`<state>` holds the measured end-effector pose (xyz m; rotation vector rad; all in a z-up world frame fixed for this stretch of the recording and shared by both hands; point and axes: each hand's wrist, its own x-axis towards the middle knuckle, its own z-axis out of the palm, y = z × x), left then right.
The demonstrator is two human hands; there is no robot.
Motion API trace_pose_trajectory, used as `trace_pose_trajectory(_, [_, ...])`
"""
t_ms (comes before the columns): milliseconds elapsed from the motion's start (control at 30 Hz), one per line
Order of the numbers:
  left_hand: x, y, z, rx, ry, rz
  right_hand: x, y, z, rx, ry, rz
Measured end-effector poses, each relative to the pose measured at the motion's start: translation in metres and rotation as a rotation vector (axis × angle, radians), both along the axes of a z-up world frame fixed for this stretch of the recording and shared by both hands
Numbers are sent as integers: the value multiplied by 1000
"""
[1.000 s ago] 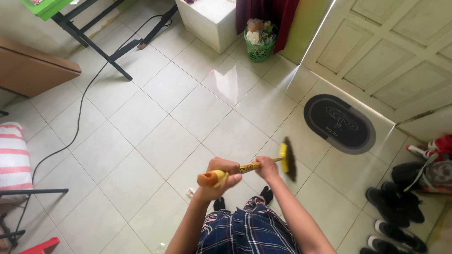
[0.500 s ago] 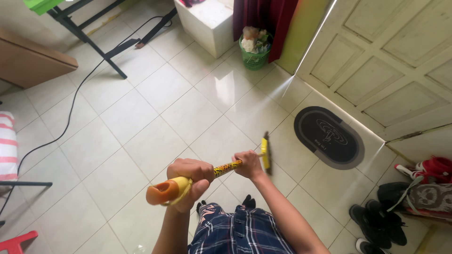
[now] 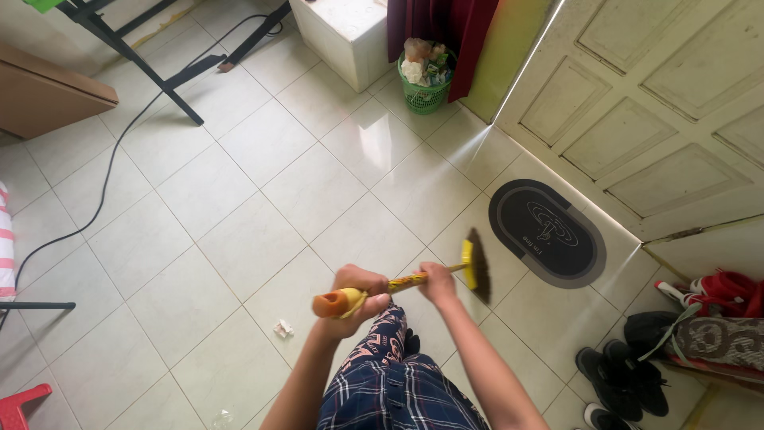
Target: The person sweeps debris across a tiled floor using a broom, pushing the items toward a dustpan and into different areas of the room.
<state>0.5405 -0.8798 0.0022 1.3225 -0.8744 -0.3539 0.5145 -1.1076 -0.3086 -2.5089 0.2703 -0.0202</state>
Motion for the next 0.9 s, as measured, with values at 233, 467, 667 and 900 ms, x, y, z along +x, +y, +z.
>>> trace_pose_trajectory(233, [27, 6, 49, 9, -92, 44, 49, 40, 78, 175, -7, 82])
trace_pose_trajectory(467, [88, -7, 43, -145, 24, 236, 118, 4, 98, -15, 1, 69])
trace_pose_trajectory(667, [137, -38, -3, 34, 39, 205, 159, -48, 45, -23, 210, -16])
trace_pose_trajectory(900, [172, -42, 11, 60, -40, 104, 199, -27, 9, 58, 78, 61])
